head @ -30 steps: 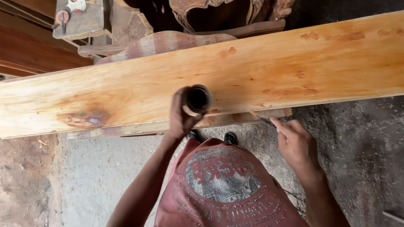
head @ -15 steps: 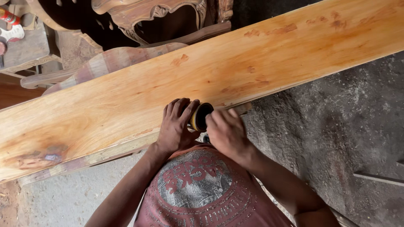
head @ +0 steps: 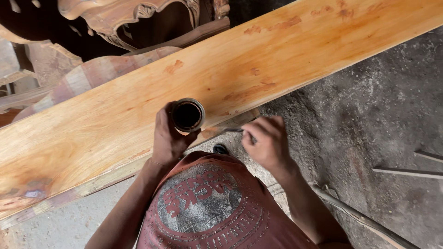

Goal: The person carries a long wooden plank across the workshop and lays it on supports. They open a can of wood stain, then use a small brush to apply stain along the plank's surface, working section by section down its length while holding the can in the other hand.

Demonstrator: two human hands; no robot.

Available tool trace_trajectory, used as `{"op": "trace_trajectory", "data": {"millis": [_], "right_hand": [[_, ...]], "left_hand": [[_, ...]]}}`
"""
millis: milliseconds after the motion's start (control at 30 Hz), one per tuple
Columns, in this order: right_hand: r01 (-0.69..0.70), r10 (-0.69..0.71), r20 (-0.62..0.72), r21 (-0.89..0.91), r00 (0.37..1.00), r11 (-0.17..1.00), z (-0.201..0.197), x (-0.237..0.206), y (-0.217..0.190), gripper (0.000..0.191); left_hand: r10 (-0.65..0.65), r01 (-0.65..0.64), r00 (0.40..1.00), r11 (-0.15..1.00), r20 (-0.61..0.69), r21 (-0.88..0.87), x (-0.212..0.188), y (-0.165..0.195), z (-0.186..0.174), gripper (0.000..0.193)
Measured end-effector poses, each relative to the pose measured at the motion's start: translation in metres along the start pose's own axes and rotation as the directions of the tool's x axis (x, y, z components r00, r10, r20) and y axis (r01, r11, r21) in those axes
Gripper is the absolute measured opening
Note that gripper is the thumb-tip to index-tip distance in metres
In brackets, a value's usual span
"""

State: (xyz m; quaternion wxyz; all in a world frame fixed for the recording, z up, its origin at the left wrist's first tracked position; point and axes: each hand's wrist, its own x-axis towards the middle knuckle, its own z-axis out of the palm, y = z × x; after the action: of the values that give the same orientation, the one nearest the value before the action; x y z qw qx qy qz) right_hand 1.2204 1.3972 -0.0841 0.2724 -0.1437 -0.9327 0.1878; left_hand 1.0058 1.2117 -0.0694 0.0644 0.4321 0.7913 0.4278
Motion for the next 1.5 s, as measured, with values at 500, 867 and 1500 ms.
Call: {"op": "trace_trajectory", "data": {"millis": [500,867,1500], "right_hand": [[-0.662,0.644,-0.155,-0.134,0.749,0.737,-0.038,-0.034,0.178,0.028],[-0.603,0.593,-0.119,-0.231,0.796,0.763,-0.009,-0.03,0.213,0.031],[-0.717,0.716,-0.049,-0.101,0.696,0.69,-0.006,-0.011,0.203,0.031]], "left_hand": [[-0.095,0.09,0.994,0.993,0.061,0.077,0.012,-0.038,0.016,0.099],[-0.099,0.099,0.995,0.995,0.027,0.003,0.007,-0.055,0.028,0.096],[-0.044,0.043,0.999,0.998,0.019,0.039,0.007,-0.06,0.023,0.095]]}}
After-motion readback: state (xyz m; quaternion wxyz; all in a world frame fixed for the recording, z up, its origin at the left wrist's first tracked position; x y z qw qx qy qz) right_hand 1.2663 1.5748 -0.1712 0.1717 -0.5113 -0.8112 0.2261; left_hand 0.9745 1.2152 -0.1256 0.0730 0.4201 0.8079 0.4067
